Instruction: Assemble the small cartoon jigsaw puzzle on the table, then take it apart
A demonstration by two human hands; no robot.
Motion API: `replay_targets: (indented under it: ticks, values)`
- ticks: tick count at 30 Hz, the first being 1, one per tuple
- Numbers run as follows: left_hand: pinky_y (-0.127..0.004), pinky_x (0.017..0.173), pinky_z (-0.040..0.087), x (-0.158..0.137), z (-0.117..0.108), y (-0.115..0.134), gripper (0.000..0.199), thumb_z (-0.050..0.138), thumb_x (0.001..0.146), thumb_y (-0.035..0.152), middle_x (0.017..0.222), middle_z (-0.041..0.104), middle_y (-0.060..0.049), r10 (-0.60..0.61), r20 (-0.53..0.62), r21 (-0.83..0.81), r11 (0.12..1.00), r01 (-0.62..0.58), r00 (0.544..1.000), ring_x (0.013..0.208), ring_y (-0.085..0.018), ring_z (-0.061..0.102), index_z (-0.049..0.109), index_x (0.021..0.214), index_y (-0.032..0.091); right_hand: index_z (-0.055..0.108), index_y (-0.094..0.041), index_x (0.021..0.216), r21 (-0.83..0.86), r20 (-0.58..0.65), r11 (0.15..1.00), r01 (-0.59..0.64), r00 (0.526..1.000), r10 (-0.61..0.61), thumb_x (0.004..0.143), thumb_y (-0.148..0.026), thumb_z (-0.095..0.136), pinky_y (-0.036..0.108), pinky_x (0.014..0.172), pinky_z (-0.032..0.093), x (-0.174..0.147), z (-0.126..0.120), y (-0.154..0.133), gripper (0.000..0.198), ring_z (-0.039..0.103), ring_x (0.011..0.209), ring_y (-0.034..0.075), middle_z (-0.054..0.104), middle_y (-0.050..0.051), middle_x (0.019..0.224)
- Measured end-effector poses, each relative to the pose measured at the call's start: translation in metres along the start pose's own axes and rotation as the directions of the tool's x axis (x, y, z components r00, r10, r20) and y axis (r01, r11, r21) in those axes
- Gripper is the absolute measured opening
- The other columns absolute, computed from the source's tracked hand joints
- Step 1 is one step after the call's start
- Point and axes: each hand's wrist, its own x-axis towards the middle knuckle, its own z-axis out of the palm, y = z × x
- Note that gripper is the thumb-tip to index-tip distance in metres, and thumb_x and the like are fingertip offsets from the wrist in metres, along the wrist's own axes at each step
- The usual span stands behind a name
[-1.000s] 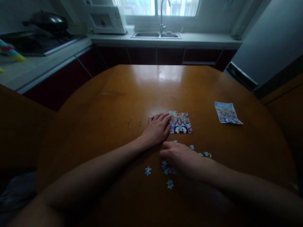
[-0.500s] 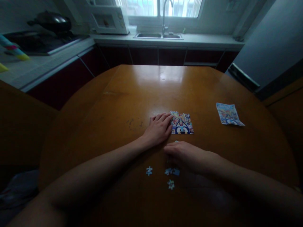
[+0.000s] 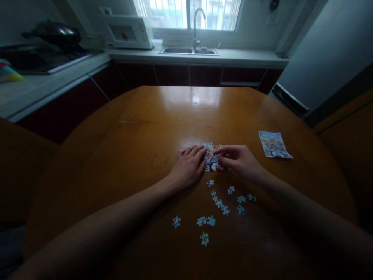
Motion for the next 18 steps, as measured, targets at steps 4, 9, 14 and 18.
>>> replay_targets:
  ticks: [4,9,14,18]
  values:
    - [-0.049,0.113,0.032,0.0,0.0,0.0,0.039,0.047,0.104,0.033,0.151,0.053,-0.007,-0.003,-0.001,0.0,1.0,0.003,1.0,0.14,-0.027,0.043,0.049,0.142,0.024,0.073,-0.018,0.097,-0.033,-0.059,0.999,0.014,0.998,-0.016,0.078,-0.028,0.077,0.032,0.067,0.058,0.009,-0.005,0.002,0.022,0.067,0.067,0.015,0.072,0.003,0.078]
    - [-0.05,0.113,0.032,0.0,0.0,0.0,0.041,0.047,0.104,0.033,0.151,0.053,-0.008,-0.006,0.003,-0.004,1.0,0.006,1.0,0.14,-0.027,0.043,0.048,0.144,0.024,0.073,-0.017,0.09,-0.052,-0.191,0.998,-0.019,0.982,0.009,0.073,-0.025,0.074,0.038,0.074,0.06,0.032,-0.016,0.011,0.018,0.07,0.072,0.019,0.073,0.006,0.078]
    - [-0.051,0.113,0.033,-0.001,-0.001,-0.001,0.042,0.047,0.104,0.033,0.152,0.052,-0.007,-0.009,0.016,0.0,1.0,0.009,1.0,0.141,-0.028,0.043,0.047,0.144,0.025,0.072,-0.016,0.087,-0.028,-0.24,0.999,-0.033,0.97,0.025,0.069,-0.023,0.072,0.038,0.071,0.059,0.068,-0.034,0.027,0.02,0.07,0.071,0.02,0.074,0.008,0.08]
    - [-0.051,0.113,0.033,-0.001,-0.002,-0.002,0.042,0.047,0.104,0.033,0.154,0.05,-0.007,-0.018,0.025,0.004,1.0,0.018,1.0,0.142,-0.028,0.041,0.047,0.145,0.025,0.074,-0.016,0.09,-0.098,-0.26,0.995,-0.008,0.966,-0.018,0.068,-0.021,0.069,0.035,0.068,0.057,0.08,-0.043,0.032,0.023,0.068,0.071,0.018,0.075,0.009,0.085]
